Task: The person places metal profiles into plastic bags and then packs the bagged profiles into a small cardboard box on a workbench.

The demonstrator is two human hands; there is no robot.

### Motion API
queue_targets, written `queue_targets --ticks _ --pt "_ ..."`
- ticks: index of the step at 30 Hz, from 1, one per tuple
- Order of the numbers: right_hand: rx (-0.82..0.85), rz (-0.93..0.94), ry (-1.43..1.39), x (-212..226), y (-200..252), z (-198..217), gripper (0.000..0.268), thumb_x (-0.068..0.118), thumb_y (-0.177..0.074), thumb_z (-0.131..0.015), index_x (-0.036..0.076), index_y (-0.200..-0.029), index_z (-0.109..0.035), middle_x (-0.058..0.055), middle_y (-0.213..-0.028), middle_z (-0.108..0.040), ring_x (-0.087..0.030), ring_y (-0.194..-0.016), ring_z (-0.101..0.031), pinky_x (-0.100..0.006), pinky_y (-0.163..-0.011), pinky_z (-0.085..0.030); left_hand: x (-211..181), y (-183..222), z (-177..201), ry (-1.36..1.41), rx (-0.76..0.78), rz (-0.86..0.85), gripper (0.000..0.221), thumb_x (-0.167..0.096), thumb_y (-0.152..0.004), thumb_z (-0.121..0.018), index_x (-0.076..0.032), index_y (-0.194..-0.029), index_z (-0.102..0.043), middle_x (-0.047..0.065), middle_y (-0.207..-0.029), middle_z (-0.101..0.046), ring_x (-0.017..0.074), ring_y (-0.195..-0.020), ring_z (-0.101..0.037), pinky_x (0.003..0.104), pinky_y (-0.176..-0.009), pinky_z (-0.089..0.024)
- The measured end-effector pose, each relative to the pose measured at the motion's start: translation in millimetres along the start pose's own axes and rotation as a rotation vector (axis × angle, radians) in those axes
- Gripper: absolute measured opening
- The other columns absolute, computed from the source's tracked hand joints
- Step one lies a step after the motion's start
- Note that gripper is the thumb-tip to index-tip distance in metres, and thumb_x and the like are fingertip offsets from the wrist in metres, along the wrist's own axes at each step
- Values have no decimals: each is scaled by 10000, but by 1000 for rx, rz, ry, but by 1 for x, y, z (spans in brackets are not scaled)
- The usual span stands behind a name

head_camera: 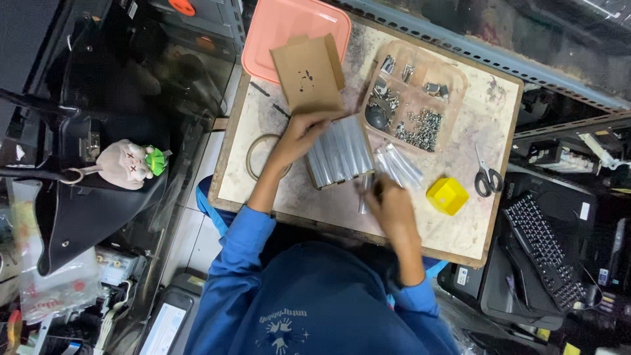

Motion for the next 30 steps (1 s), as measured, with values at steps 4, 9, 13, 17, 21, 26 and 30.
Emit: queue_targets --ticks 4,9,13,17,21,26,30 --pt "-2 -23 -26 -25 -3 -37 464 440 -679 -714 92 -931 -539 -155 -836 -606 -380 -807 -612 -462 -642 -484 -13 2 -5 49 0 -16 300 -115 -955 -360 -19 -1103 -602 212 -1022 -610 334 -1043 -532 470 -872 -422" --pt "-93 -115 -84 -24 1 -26 377 324 -616 -759 142 -847 -523 -70 -733 -640 -297 -730 -635 -388 -619 -489 -7 4 -4 100 -38 -9 403 -299 -977 -309 -70 -1089 -621 132 -1050 -621 273 -1035 -557 469 -932 -382" --pt "-130 -176 -282 -17 11 -6 273 121 -598 -729 82 -809 -560 -138 -717 -649 -348 -703 -637 -392 -598 -524 -34 4 -5 46 -41 63 461 -343 -973 -293 -38 -1021 -635 111 -997 -631 186 -983 -569 357 -915 -409" --pt "-386 -82 -503 -13 24 27 274 4 -591 -672 56 -843 -577 -115 -635 -584 -219 -580 -589 -312 -580 -524 -58 5 -6 -12 -125 162 500 -393 -970 -300 12 -1046 -582 188 -985 -553 210 -985 -488 386 -917 -361" --pt "-602 260 -425 46 34 59 284 109 -583 -780 115 -835 -649 -51 -681 -613 -221 -611 -597 -294 -600 -518 -70 5 -9 -33 -139 215 593 -476 -948 -293 54 -1027 -547 220 -980 -514 243 -995 -449 423 -900 -344" --pt "-724 523 -343 106 9 27 128 48 -687 -713 68 -781 -627 -47 -634 -524 -216 -566 -538 -299 -514 -466 -6 5 -4 76 -4 1 462 -361 -971 -297 -34 -1096 -599 184 -1058 -590 286 -1049 -527 430 -941 -364" --pt "-696 590 -225 117 1 10 87 31 -724 -662 54 -783 -602 -47 -696 -461 -235 -633 -527 -311 -540 -441 -2 4 -2 42 0 -6 482 -337 -985 -279 -3 -1072 -615 188 -1067 -602 258 -1074 -506 416 -944 -376"
Point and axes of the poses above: each hand's wrist, its own y-axis away from the middle knuckle, its own z-axis out of the back of the hand, x = y × z, the point moved 7 cm from there along -y, towards the middle knuckle
